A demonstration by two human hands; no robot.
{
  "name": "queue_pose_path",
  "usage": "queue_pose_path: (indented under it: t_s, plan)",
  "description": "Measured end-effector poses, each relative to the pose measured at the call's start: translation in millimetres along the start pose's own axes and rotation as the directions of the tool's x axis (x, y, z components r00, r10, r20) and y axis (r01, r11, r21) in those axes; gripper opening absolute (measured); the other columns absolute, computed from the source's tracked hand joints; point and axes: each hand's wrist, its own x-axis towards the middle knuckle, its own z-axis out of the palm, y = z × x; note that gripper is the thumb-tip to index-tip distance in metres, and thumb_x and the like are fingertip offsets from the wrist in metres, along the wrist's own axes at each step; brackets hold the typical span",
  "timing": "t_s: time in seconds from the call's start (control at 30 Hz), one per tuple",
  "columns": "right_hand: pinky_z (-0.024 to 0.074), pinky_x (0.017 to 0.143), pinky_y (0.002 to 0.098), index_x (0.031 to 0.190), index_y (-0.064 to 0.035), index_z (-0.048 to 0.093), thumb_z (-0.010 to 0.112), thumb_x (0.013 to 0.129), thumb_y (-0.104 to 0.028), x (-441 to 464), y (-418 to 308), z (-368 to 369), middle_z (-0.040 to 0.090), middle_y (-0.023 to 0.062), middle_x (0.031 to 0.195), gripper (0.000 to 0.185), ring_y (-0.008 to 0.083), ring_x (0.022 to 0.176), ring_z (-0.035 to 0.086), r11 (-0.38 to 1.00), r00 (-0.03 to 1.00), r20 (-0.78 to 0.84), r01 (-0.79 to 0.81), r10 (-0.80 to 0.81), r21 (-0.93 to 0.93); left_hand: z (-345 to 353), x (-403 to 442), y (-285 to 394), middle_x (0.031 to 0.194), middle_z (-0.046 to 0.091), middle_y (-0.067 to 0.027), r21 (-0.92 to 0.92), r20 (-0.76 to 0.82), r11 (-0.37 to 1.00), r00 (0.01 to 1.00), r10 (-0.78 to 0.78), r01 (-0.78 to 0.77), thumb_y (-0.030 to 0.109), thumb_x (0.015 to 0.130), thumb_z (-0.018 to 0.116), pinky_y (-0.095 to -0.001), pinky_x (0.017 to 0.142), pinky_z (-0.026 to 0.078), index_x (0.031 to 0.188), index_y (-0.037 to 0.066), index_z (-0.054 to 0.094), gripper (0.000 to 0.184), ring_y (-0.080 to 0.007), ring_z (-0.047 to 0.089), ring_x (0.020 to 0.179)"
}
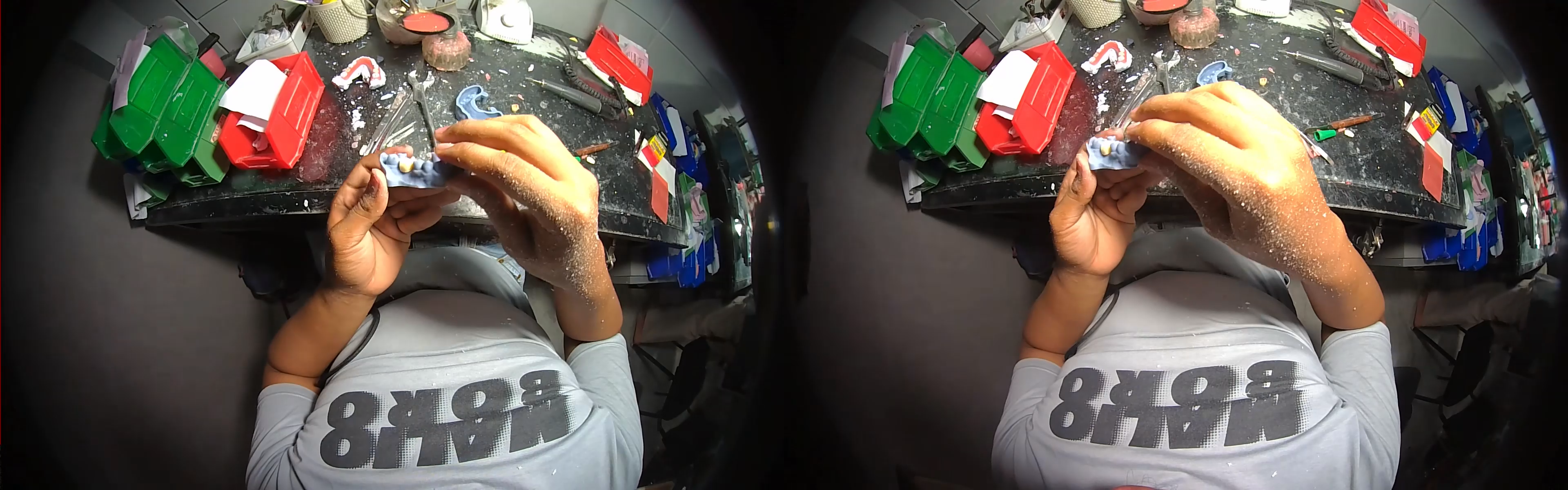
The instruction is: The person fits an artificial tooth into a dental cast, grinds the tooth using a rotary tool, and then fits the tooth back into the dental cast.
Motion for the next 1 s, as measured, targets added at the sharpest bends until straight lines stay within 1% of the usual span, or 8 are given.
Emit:
queue_pose_path:
  t_s: [0.07, 0.3, 0.47, 0.5, 0.53, 0.63, 0.73, 1.0]
  plan:
    - [0.0557, 0.081, 0.0398, 0.109, -0.0032, 0.072, 0.078, 0.076, -0.002, -3, 9, 3, 0.073, 0.0112, 0.109, 0.033, 0.0317, 0.092, 0.069, 0.999, 0.998, -0.045, 0.039, -0.04, -0.022, -1, 0, 2, 0.126, 0.068, -0.0268, 0.02, 0.019, 1.0, 1.0, 0.0, -0.001, 0.025, 0.11, 0.051, -0.0442, 0.095, 0.064, 0.139, 0.0, 0.046, 0.038, -0.0427, 0.07, 0.116]
    - [0.0568, 0.082, 0.0374, 0.108, -0.0034, 0.074, 0.079, 0.079, 0.001, -1, 10, 0, 0.074, 0.0114, 0.109, 0.03, 0.029, 0.093, 0.071, 0.999, 0.999, -0.041, -0.001, -0.001, -0.037, 18, 1, 3, 0.121, 0.069, -0.0279, 0.202, 0.022, 0.969, 0.99, 0.138, -0.14, 0.016, 0.105, 0.062, -0.0438, 0.092, 0.065, 0.136, -0.001, 0.046, 0.038, -0.0409, 0.071, 0.113]
    - [0.0569, 0.081, 0.036, 0.109, -0.0046, 0.075, 0.08, 0.079, -0.001, -2, 12, 3, 0.075, 0.0101, 0.109, 0.031, 0.0282, 0.092, 0.07, 0.999, 0.999, -0.05, -0.018, 0.016, -0.039, 26, -3, 5, 0.111, 0.073, -0.0246, 0.499, 0.048, 0.816, 0.949, 0.311, -0.293, 0.009, 0.098, 0.074, -0.0388, 0.092, 0.063, 0.133, -0.003, 0.046, 0.047, -0.0267, 0.074, 0.103]
    - [0.0569, 0.081, 0.0355, 0.11, -0.005, 0.075, 0.081, 0.079, -0.001, -2, 12, 3, 0.075, 0.0097, 0.109, 0.032, 0.028, 0.092, 0.07, 0.999, 0.998, -0.047, -0.031, 0.03, -0.039, 28, -4, 4, 0.107, 0.074, -0.0223, 0.514, 0.054, 0.799, 0.941, 0.334, -0.313, 0.005, 0.096, 0.075, -0.0334, 0.091, 0.06, 0.133, -0.003, 0.046, 0.048, -0.0215, 0.073, 0.101]
    - [0.0569, 0.081, 0.0355, 0.11, -0.005, 0.075, 0.081, 0.079, -0.001, -2, 11, 4, 0.075, 0.0097, 0.109, 0.032, 0.028, 0.092, 0.07, 0.999, 0.999, -0.045, -0.029, 0.028, -0.038, 28, -5, 4, 0.107, 0.074, -0.0223, 0.514, 0.053, 0.798, 0.94, 0.337, -0.315, 0.005, 0.096, 0.075, -0.0334, 0.091, 0.06, 0.133, -0.003, 0.046, 0.048, -0.0215, 0.073, 0.101]
    - [0.0568, 0.08, 0.0355, 0.11, -0.005, 0.075, 0.081, 0.079, 0.0, -1, 11, 5, 0.075, 0.0096, 0.108, 0.032, 0.0281, 0.092, 0.07, 0.998, 0.998, -0.046, -0.035, 0.033, -0.044, 27, -6, 3, 0.108, 0.075, -0.0214, 0.623, 0.16, 0.663, 0.897, 0.411, -0.415, -0.003, 0.093, 0.076, -0.0282, 0.091, 0.056, 0.135, -0.003, 0.046, 0.051, -0.0175, 0.072, 0.1]
    - [0.0567, 0.08, 0.0356, 0.11, -0.0053, 0.075, 0.081, 0.079, -0.001, 0, 12, 6, 0.075, 0.0095, 0.108, 0.032, 0.028, 0.092, 0.07, 0.998, 0.998, -0.048, -0.029, 0.027, -0.048, 27, -9, 4, 0.112, 0.073, -0.023, 0.673, 0.201, 0.605, 0.892, 0.404, -0.425, -0.004, 0.093, 0.075, -0.0295, 0.093, 0.057, 0.135, -0.003, 0.046, 0.051, -0.0188, 0.072, 0.103]
    - [0.0575, 0.082, 0.0352, 0.109, -0.0058, 0.076, 0.082, 0.079, -0.001, 0, 7, -2, 0.075, 0.01, 0.107, 0.031, 0.0284, 0.094, 0.073, 0.999, 0.999, -0.02, -0.04, 0.04, 0.002, 26, -11, 4, 0.119, 0.071, -0.0255, 0.656, 0.211, 0.622, 0.895, 0.392, -0.427, -0.007, 0.094, 0.073, -0.0326, 0.098, 0.057, 0.136, -0.004, 0.045, 0.051, -0.0223, 0.071, 0.109]
